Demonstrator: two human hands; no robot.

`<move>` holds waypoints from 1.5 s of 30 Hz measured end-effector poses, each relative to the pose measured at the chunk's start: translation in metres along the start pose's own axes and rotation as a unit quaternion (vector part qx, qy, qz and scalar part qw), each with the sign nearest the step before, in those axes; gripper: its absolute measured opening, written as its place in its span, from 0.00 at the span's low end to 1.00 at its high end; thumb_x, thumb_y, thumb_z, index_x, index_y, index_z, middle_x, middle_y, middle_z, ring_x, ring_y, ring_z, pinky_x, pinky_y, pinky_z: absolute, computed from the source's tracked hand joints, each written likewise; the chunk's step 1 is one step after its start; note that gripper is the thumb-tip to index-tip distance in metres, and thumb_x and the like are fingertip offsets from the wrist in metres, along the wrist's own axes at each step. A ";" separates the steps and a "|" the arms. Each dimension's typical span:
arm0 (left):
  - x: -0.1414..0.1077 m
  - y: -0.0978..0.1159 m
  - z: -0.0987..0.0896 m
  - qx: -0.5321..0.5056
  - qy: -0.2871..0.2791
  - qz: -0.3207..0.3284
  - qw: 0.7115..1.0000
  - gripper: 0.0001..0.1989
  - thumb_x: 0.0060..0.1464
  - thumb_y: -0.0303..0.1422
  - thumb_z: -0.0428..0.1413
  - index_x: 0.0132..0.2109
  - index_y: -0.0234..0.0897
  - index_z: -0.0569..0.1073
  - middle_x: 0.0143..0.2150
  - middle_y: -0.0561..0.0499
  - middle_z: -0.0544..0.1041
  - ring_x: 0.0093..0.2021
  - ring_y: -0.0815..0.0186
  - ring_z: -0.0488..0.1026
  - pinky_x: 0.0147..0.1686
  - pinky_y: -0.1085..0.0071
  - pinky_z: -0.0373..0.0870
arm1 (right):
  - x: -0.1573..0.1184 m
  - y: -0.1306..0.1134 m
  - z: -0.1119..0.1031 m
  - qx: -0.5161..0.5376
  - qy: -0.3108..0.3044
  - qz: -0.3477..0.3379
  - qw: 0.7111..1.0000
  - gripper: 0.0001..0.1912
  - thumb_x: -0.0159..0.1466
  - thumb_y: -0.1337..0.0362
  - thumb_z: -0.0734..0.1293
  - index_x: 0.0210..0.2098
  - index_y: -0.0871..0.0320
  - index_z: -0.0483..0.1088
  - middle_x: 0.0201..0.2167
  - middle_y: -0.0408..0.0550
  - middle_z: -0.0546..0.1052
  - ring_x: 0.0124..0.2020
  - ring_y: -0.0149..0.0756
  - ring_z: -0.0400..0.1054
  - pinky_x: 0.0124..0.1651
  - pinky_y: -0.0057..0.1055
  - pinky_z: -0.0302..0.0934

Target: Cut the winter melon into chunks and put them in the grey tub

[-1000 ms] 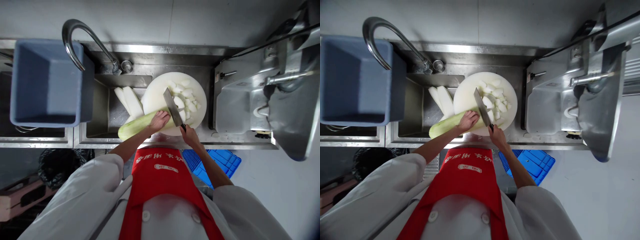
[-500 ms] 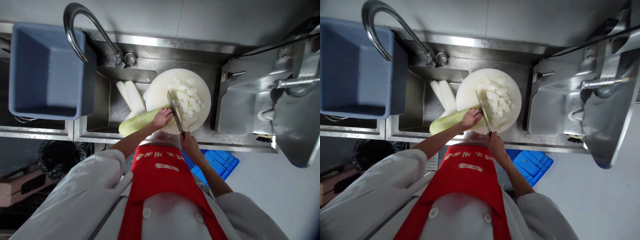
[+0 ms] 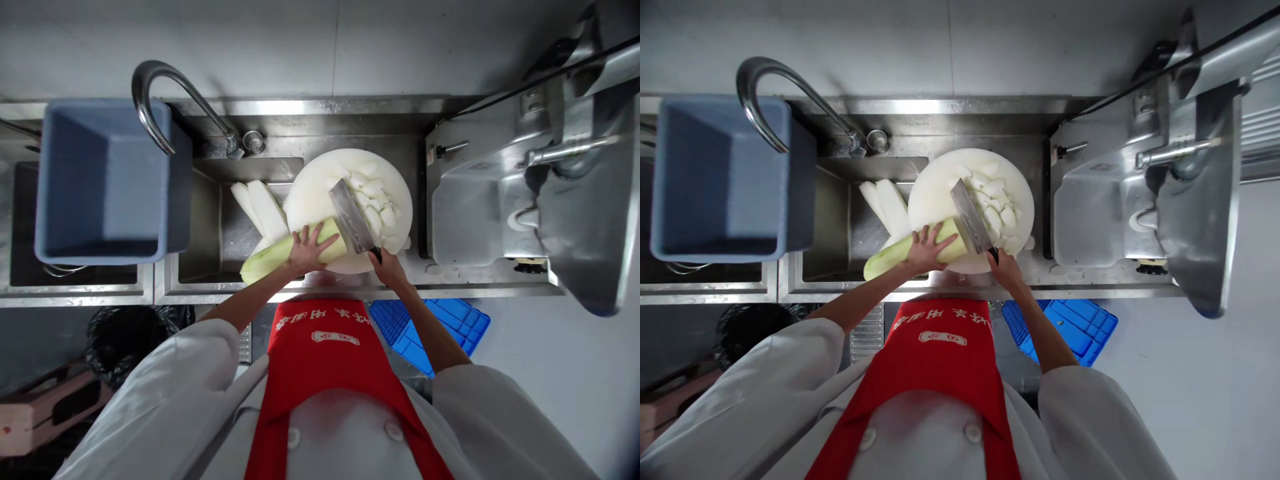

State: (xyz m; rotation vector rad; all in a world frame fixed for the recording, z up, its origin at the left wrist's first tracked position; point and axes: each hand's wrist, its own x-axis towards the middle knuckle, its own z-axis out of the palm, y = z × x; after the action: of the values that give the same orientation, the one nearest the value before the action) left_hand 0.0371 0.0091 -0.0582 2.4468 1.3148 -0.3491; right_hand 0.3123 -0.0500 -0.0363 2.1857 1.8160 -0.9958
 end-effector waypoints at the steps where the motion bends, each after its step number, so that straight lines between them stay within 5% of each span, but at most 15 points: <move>1: 0.001 0.000 -0.002 0.003 -0.008 0.000 1.000 0.57 0.47 0.53 0.69 0.76 0.61 0.46 0.79 0.43 0.37 0.72 0.23 0.44 0.62 0.29 0.47 | -0.001 0.001 -0.001 -0.009 0.004 0.003 1.000 0.19 0.77 0.53 0.56 0.48 0.61 0.70 0.42 0.60 0.81 0.45 0.49 0.75 0.40 0.32 0.56; 12: 0.044 0.014 -0.012 0.002 0.071 0.015 0.997 0.60 0.42 0.51 0.73 0.76 0.51 0.51 0.76 0.32 0.47 0.68 0.23 0.54 0.60 0.31 0.54 | -0.013 -0.004 -0.011 -0.051 0.015 0.035 0.998 0.20 0.78 0.53 0.56 0.49 0.62 0.69 0.40 0.60 0.81 0.43 0.47 0.75 0.38 0.31 0.54; 19: 0.060 0.014 -0.011 -0.041 0.161 0.075 0.983 0.28 0.68 0.46 0.50 0.69 0.41 0.66 0.67 0.37 0.66 0.63 0.43 0.62 0.62 0.43 0.56 | -0.025 -0.022 -0.027 -0.120 -0.012 0.016 0.993 0.17 0.78 0.55 0.55 0.51 0.62 0.66 0.38 0.59 0.81 0.40 0.46 0.77 0.35 0.31 0.52; 28: 0.072 0.017 -0.017 -0.014 0.156 0.103 0.982 0.28 0.65 0.45 0.53 0.68 0.43 0.67 0.63 0.41 0.70 0.54 0.46 0.65 0.51 0.52 0.60 | -0.071 -0.018 -0.056 -0.157 -0.016 0.016 0.987 0.15 0.78 0.55 0.55 0.48 0.60 0.63 0.33 0.55 0.80 0.34 0.46 0.76 0.30 0.33 0.45; 40: 0.072 0.016 -0.017 -0.034 0.132 0.107 0.985 0.26 0.67 0.47 0.51 0.67 0.43 0.68 0.63 0.41 0.70 0.56 0.45 0.64 0.54 0.51 0.58 | -0.076 -0.013 -0.070 -0.139 -0.044 0.012 0.989 0.11 0.78 0.58 0.59 0.43 0.58 0.64 0.29 0.52 0.78 0.29 0.42 0.73 0.30 0.32 0.43; 45: 0.072 0.016 -0.018 -0.039 0.124 0.109 0.986 0.26 0.66 0.46 0.52 0.67 0.43 0.68 0.63 0.41 0.70 0.58 0.45 0.64 0.56 0.51 0.57 | -0.052 -0.026 -0.053 -0.131 -0.053 0.016 0.990 0.12 0.78 0.59 0.57 0.44 0.61 0.64 0.30 0.55 0.79 0.32 0.44 0.75 0.30 0.32 0.44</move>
State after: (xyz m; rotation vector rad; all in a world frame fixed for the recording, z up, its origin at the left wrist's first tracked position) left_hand 0.0903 0.0625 -0.0655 2.5980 1.1102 0.0629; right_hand 0.3066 -0.0602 0.0413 1.9611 1.7484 -0.7974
